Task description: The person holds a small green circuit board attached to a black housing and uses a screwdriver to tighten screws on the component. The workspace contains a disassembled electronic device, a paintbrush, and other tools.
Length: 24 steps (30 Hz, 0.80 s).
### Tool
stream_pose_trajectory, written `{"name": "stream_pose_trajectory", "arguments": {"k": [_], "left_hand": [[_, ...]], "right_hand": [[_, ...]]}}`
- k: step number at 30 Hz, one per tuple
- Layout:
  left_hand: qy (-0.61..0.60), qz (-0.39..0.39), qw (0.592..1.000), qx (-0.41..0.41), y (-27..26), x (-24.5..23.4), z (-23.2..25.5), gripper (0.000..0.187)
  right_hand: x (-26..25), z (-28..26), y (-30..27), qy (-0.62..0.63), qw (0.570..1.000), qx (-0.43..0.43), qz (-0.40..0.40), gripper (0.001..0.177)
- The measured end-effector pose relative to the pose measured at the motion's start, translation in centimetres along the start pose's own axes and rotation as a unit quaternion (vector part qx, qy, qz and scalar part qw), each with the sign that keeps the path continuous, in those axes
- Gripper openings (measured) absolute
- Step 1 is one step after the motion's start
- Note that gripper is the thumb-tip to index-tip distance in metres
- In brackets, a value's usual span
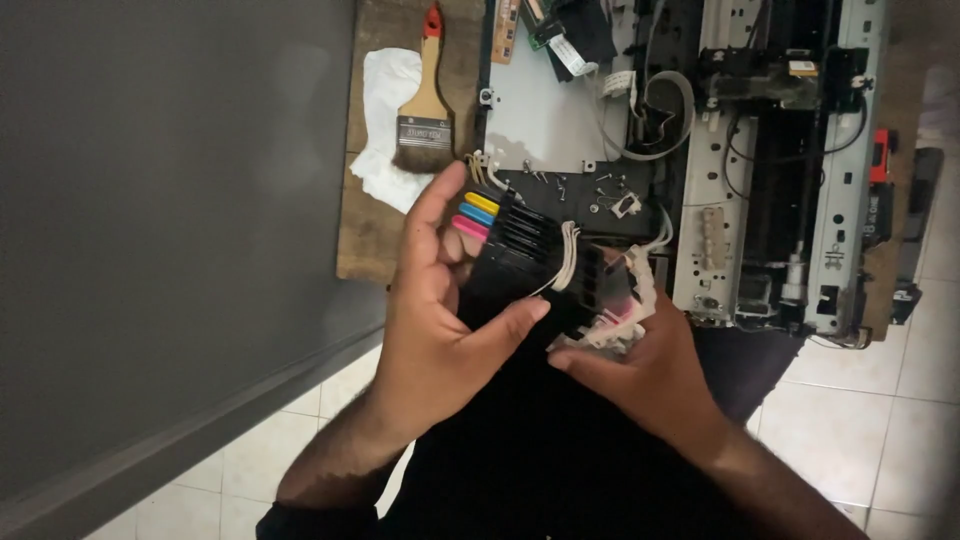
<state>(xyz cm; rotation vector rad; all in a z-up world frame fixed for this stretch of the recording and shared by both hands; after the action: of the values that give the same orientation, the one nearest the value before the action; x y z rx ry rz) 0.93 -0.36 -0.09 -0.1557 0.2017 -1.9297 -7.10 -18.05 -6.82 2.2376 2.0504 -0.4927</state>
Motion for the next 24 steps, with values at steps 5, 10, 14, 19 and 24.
{"name": "stream_pose_trajectory", "arguments": {"k": [5,10,14,19,24], "left_hand": [[-0.048,-0.002,0.999,-0.018,0.1,0.4,-0.3,0.091],[-0.081,-0.012,0.996,-0.031,0.3,0.1,-1.2,0.086],[-0.141,-0.042,0.989,-0.019,0.3,0.0,-1.5,0.078],[-0.114,-0.069,0.990,0.041,-0.2,0.2,-0.1,0.082],[0.026,-0.082,0.983,0.164,-0.5,0.0,-0.6,0.090]], "right_hand": [[0.0,0.3,-0.1,0.006,1.000,-0.016,0.006,0.103],[0.0,0.9,-0.4,0.083,0.996,0.001,-0.007,0.097],[-0.7,2.3,-0.8,0.085,0.993,0.076,-0.018,0.028],[-1.2,0.1,-0.4,0.135,0.988,0.079,-0.007,0.020],[-1.1,0.2,-0.4,0.305,0.951,0.032,-0.027,0.065]]}}
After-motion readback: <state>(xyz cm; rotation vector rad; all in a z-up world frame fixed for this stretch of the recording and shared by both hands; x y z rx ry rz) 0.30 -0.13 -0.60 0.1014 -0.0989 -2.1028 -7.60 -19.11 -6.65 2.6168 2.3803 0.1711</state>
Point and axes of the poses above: each hand's wrist, its own y-axis towards the middle knuckle, its own x-axis out of the palm, z = x × y, the point moved 1 cm from there along y, towards the middle knuckle, and after that the axes turned 7 degrees about -x, right-handed, at the moved point
